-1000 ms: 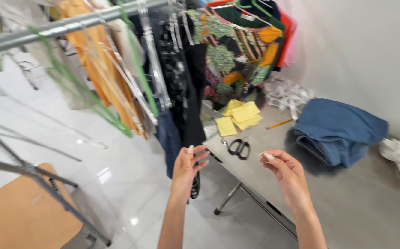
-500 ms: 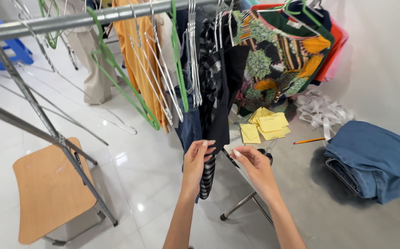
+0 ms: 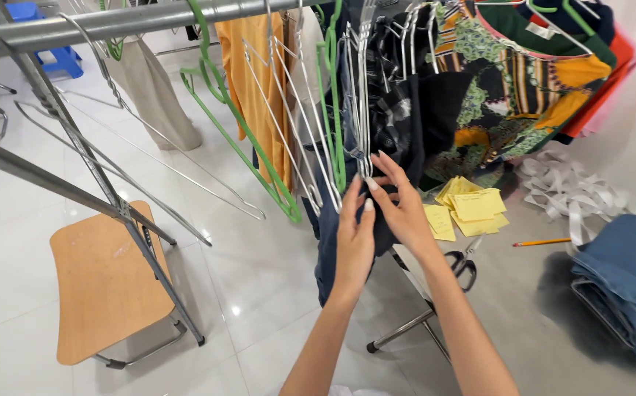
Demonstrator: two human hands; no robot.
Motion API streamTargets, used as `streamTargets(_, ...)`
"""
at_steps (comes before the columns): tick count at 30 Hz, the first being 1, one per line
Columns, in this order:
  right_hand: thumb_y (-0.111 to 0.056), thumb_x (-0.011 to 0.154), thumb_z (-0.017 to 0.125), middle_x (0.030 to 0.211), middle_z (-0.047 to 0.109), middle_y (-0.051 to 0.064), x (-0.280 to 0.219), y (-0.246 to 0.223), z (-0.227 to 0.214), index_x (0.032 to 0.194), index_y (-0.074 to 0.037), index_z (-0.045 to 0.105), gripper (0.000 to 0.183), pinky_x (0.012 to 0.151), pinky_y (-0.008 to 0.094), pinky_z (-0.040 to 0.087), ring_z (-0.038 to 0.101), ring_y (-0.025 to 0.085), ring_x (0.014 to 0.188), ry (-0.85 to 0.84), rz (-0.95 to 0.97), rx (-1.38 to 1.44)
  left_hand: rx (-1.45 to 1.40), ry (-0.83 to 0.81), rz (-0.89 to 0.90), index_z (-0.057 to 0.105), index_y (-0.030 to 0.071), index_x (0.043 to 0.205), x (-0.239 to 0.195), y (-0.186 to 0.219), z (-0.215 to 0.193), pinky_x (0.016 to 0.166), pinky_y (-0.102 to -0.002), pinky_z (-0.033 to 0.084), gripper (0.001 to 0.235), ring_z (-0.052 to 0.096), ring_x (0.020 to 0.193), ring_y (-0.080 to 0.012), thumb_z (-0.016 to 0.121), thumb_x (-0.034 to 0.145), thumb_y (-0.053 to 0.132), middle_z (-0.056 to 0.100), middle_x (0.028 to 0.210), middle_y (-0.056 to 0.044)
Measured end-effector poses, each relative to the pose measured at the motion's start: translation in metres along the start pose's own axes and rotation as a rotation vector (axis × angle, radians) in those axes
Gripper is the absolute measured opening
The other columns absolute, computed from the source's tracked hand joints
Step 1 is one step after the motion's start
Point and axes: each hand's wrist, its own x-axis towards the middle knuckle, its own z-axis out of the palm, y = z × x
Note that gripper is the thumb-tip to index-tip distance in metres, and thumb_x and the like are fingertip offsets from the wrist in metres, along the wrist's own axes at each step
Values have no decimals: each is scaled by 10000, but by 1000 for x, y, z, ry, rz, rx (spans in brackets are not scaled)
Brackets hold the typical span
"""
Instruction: The person removes several pairs of jeans and shirts from a clothing rack, folds them by hand on a metal table, and stacks them. The person handles denim jeans, a black t-shirt, a checkered shirt, and a black long-sleeved shirt.
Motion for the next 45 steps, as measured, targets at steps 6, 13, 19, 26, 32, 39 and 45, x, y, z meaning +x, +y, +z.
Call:
streamTargets(6,-229,939,745,1184,607,37,19,27,-5,1390,-172,632,468,674,216,462,557,134,887,61,33,-83,102,-40,-76,640,143,1331,21,-7,-8,993,-404,520,347,601,1266,-245,459,1059,261,606,1379,-63)
streamTargets(13,-306,863,814,1088,480,45,44,43,-33,1237,-158,674,425,706,245,446,536,166,928,-122,151,-146,88,-66,-64,626,130,1255,32,-17,-7,874,-367,594,287,716,1039,-233,464,1050,251,587,1298,-90)
streamTargets(19,-289,757,899,1048,361,-11,67,65,-44,1037,-145,637,410,752,224,408,443,131,992,-365,206,63,35,-60,-32,673,73,1103,41,-2,-3,755,-302,608,205,652,803,-190,525,996,165,636,1053,-93)
streamTargets(26,-319,848,828,1026,460,15,58,81,-32,803,-87,653,294,746,252,384,453,135,924,-386,83,46,91,11,31,681,86,1080,43,-18,-4,762,-319,587,202,675,849,-210,517,972,132,652,1051,-79)
streamTargets(32,-310,853,827,1058,555,36,43,47,-38,779,-102,649,283,745,307,450,588,207,879,-141,-162,-325,70,67,139,713,82,1048,43,-32,-2,787,-285,608,219,672,985,-187,526,937,58,636,1123,-57)
streamTargets(39,-299,824,865,953,614,-16,20,42,-33,716,-110,686,282,703,309,432,556,175,770,242,-496,-840,-107,-124,14,548,41,1366,33,-37,7,951,-371,546,349,612,1231,-260,462,1041,133,660,1286,-173)
streamTargets(45,-205,833,891,943,617,-3,2,57,-18,731,-94,724,225,647,309,445,494,174,691,584,-600,-1006,-430,-235,-195,522,73,1425,32,-39,9,1014,-327,442,438,511,1309,-166,493,991,119,616,1426,-96)
